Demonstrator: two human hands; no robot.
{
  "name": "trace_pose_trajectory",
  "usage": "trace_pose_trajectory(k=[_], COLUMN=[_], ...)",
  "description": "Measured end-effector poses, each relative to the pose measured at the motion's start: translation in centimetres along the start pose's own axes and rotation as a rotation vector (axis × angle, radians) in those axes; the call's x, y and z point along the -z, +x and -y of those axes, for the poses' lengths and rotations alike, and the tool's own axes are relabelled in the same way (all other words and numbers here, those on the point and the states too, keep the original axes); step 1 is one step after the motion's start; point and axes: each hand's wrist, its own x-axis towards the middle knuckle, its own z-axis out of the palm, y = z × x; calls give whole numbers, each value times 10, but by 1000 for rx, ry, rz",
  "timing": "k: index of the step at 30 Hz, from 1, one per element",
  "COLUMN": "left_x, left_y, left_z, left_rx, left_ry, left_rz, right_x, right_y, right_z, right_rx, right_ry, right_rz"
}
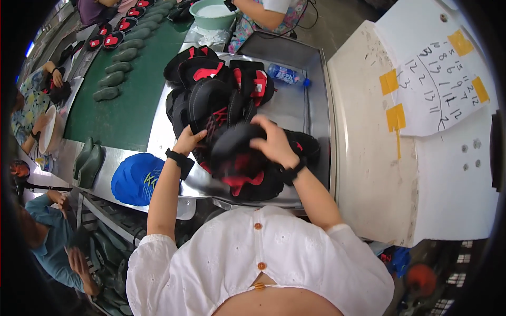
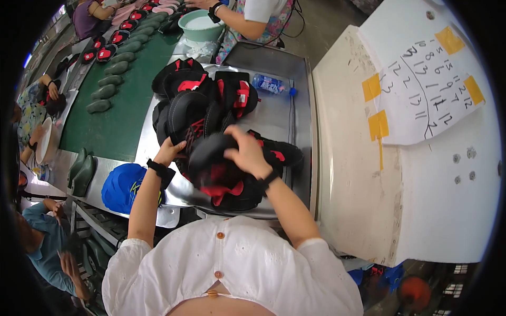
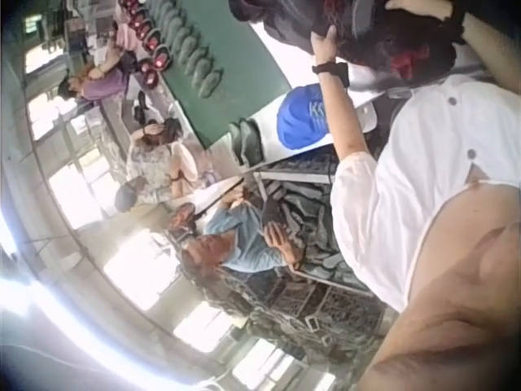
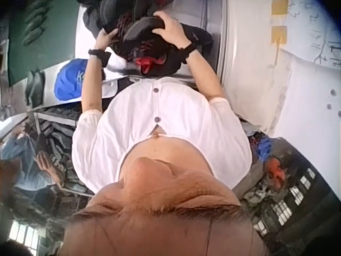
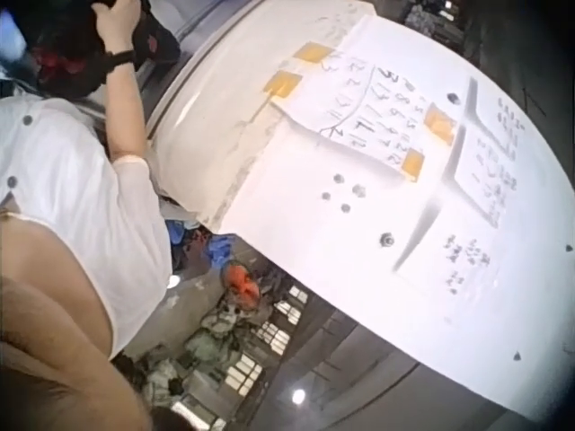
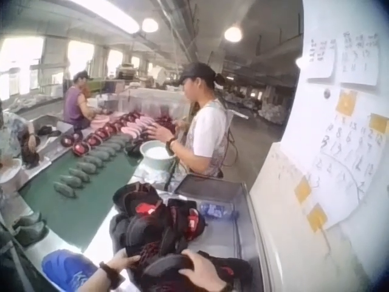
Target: The recorder is assembling shoe components on a factory production line.
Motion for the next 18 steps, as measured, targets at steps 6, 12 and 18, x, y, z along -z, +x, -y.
trace_pose_trajectory(k=[6,12,18], left_x=[-45,-87,-76], left_y=[-20,-78,-42], left_z=[-31,-42,-8], left_rx=[-700,-786,-776], left_ry=[702,1293,1467], left_rz=[-733,162,-223], right_x=[-9,26,-2], right_y=[12,-20,-87], right_z=[-56,-32,-50], right_rx=[-128,-313,-302], right_ry=[-404,-369,-271], right_rz=[-119,-6,357])
